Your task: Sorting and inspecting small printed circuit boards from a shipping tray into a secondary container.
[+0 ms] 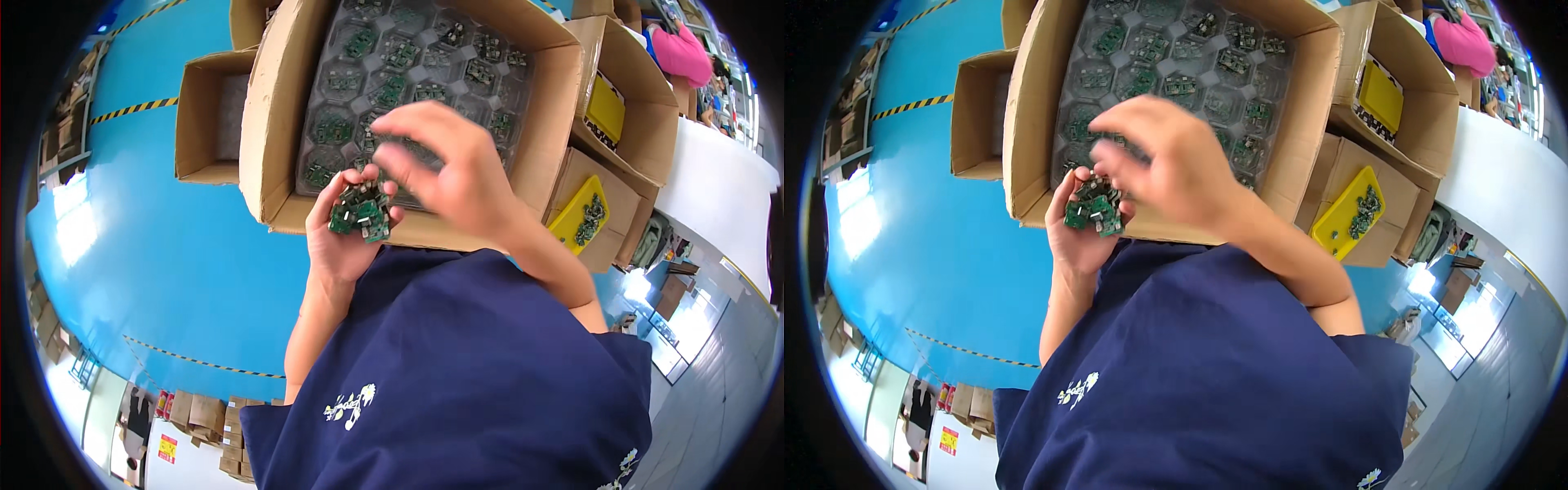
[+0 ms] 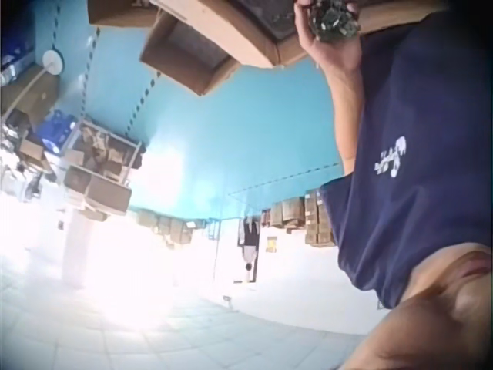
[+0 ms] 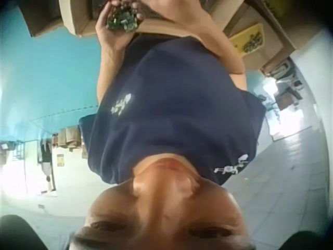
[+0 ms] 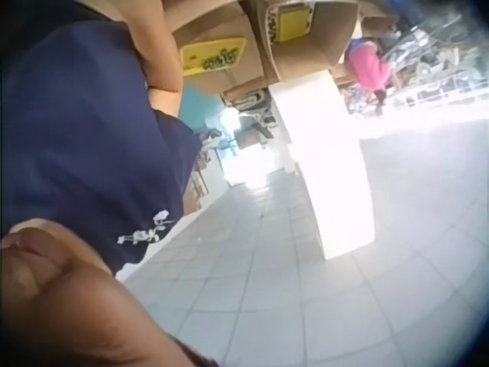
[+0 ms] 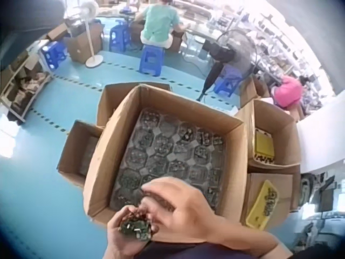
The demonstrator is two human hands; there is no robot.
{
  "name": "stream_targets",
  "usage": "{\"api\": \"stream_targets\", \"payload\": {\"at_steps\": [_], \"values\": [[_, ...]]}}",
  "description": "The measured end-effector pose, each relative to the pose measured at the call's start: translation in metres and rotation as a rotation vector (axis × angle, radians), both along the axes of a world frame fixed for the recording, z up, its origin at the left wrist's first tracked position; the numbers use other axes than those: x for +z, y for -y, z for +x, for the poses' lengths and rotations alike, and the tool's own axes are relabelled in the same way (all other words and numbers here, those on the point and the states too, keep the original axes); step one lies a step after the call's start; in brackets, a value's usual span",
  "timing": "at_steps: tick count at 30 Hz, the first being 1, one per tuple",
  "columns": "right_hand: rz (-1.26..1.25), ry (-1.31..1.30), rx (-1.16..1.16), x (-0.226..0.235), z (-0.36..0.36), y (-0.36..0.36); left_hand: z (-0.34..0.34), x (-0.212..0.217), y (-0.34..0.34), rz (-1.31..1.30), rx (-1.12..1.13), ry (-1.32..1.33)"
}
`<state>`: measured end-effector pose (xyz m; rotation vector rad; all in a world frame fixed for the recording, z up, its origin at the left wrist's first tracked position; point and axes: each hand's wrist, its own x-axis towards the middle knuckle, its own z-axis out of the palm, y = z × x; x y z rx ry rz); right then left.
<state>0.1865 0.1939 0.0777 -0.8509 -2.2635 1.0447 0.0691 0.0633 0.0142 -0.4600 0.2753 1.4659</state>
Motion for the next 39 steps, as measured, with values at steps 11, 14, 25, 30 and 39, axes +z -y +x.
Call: {"api": "stream_targets", "payload": {"at_steps": [11, 14, 25, 30, 39], "values": [[0.296, 0.589, 0.349, -0.138, -0.014, -0.020, -0.020, 0.001, 0.008, 0.063, 0.116, -0.047], [0.379, 0.581, 0.406, -0.145, -0.007, -0.023, -0.028, 0.007, 0.013, 0.052, 0.156, -0.083], [0.051, 0.424, 0.334, -0.138, 0.001, -0.040, -0.045, 0.021, 0.018, -0.005, 0.288, -0.172], [-0.155, 0.032, 0.213, -0.048, -0.009, -0.039, -0.039, 0.017, 0.009, -0.060, 0.283, -0.204], [0.063, -0.041, 0.144, 0.033, 0.000, -0.040, -0.021, 0.013, -0.028, 0.099, 0.088, -0.090]]}}
